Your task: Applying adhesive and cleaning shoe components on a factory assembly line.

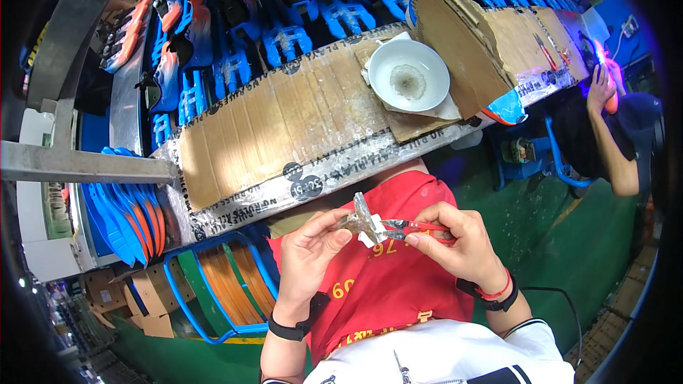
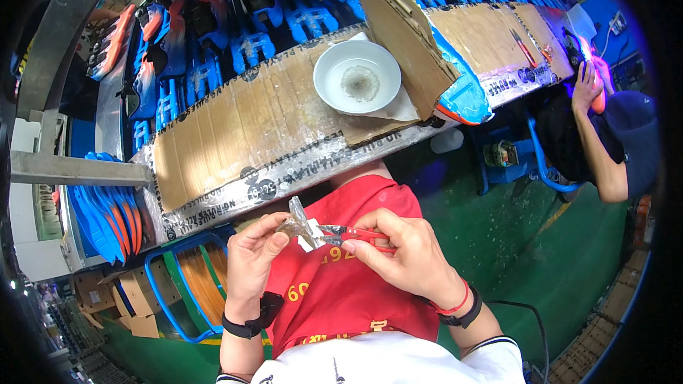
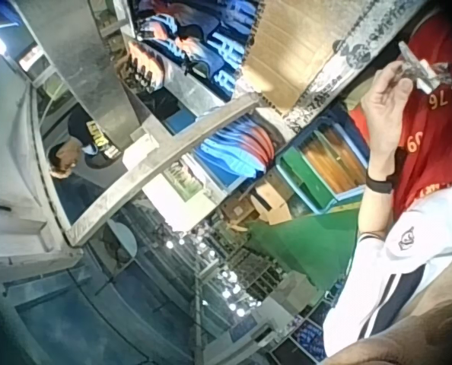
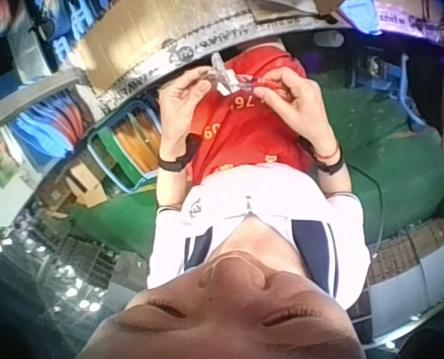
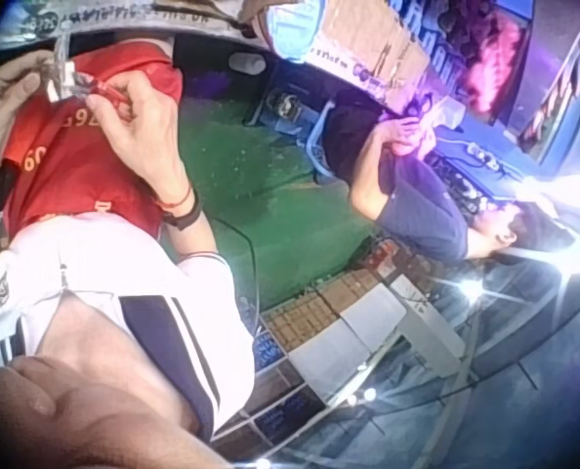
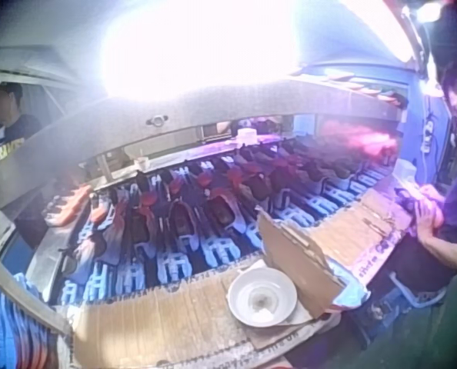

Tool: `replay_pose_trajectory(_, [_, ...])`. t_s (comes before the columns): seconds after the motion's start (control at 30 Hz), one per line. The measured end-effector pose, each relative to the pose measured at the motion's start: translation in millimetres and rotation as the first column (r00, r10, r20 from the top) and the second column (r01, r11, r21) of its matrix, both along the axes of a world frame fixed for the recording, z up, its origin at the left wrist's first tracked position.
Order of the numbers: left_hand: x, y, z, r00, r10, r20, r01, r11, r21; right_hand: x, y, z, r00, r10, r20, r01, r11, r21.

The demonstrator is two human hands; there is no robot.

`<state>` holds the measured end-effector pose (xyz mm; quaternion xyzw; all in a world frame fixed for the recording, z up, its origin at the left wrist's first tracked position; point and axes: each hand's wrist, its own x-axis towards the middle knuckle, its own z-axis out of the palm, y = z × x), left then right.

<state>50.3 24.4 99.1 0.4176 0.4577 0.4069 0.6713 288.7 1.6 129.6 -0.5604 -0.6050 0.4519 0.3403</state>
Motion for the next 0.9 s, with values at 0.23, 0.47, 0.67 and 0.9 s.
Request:
replay_pose_trajectory(0.23, [2.7,0.5,2.2,0.999,-0.036,0.018,0.037,0.998,-0.042,-0.3,1.9,-2.3,0.997,-0.036,-0.061,0.033,0.998,-0.045])
replay_pose_trajectory(0.47, [3.4,-0.7,3.0,0.999,-0.030,0.032,0.031,0.998,-0.048,0.5,1.5,-3.9,0.994,-0.080,-0.068,0.077,0.996,-0.047])
replay_pose_trajectory(0.67, [2.6,-0.1,2.2,0.999,-0.022,0.049,0.024,0.999,-0.040,0.7,-1.7,-0.7,0.997,-0.042,-0.065,0.038,0.997,-0.061])
replay_pose_trajectory(0.9, [4.3,-0.9,0.7,0.998,-0.029,0.053,0.032,0.999,-0.044,-3.6,-2.7,-9.7,0.995,-0.092,-0.042,0.091,0.996,-0.009])
